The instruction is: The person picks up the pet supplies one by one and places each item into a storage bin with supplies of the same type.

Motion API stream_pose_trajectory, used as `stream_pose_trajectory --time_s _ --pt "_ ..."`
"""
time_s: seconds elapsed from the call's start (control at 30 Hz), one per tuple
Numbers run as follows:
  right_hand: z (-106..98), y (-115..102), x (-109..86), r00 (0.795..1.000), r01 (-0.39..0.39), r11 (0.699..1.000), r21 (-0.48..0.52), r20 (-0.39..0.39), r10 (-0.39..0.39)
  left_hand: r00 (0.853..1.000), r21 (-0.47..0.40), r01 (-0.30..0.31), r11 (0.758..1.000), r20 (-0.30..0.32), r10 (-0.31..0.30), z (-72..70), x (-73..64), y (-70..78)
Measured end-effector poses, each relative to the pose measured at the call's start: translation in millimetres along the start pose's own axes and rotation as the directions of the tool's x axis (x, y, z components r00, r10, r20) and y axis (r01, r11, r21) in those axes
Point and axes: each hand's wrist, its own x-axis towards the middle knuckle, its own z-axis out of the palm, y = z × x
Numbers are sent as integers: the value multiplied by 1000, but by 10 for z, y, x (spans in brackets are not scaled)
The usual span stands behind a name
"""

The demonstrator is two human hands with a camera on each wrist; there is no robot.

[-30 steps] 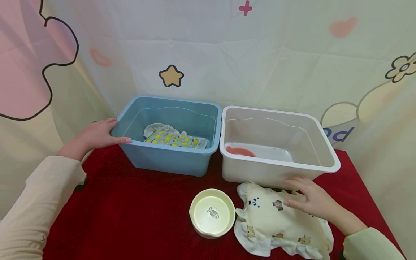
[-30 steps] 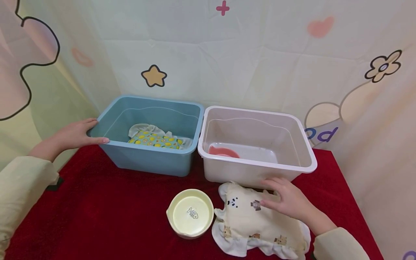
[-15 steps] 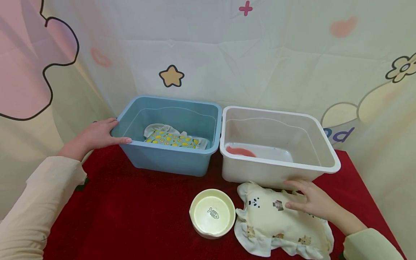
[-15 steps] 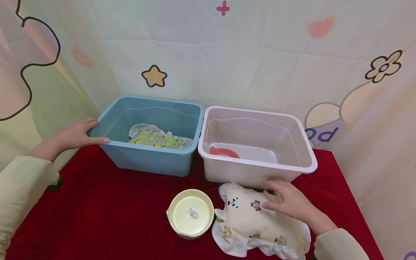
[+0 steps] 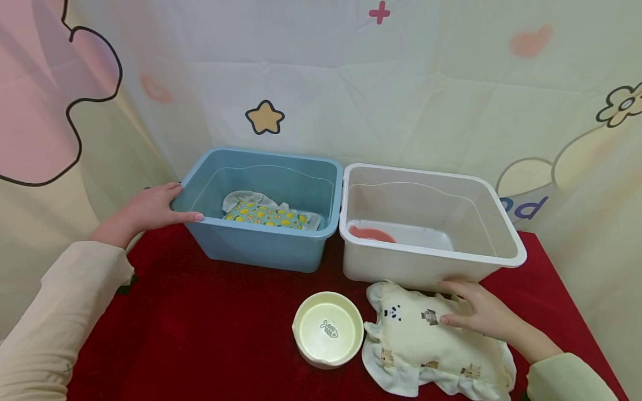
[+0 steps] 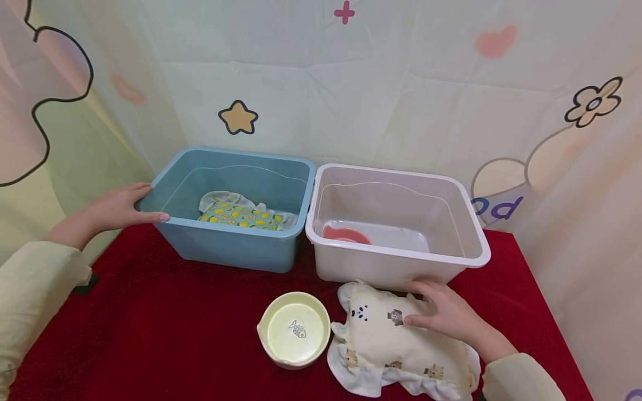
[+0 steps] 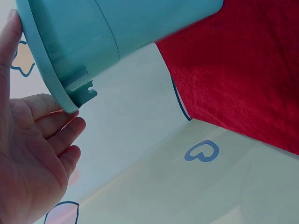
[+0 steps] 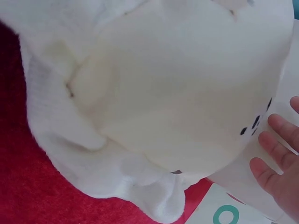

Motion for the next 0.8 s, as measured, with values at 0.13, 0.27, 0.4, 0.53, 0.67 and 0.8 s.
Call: stream_pose_trajectory --time_s 0.13,0.27,0.4,0.53,0.67,0.8 --pt "17 7 -8 1000 -20 1000 13 12 19 1000 -4 0 1000 3 0 -2 1 1" --pt "30 1 -18 998 -44 999 31 35 43 1000 1 -2 1000 6 2 -5 1 5" --pt "38 -6 -27 997 -65 997 34 53 63 1000 0 1 1000 8 -1 -3 3 3" --pt "45 -12 -35 995 -74 997 34 64 72 1000 -6 8 1000 8 -8 -4 1 8" --pt "61 0 -34 996 -65 997 38 64 62 1000 -3 3 1000 10 -3 -9 -4 21" --pt "65 10 -36 996 -64 997 34 67 62 1000 -5 4 1000 9 -4 -11 -2 28"
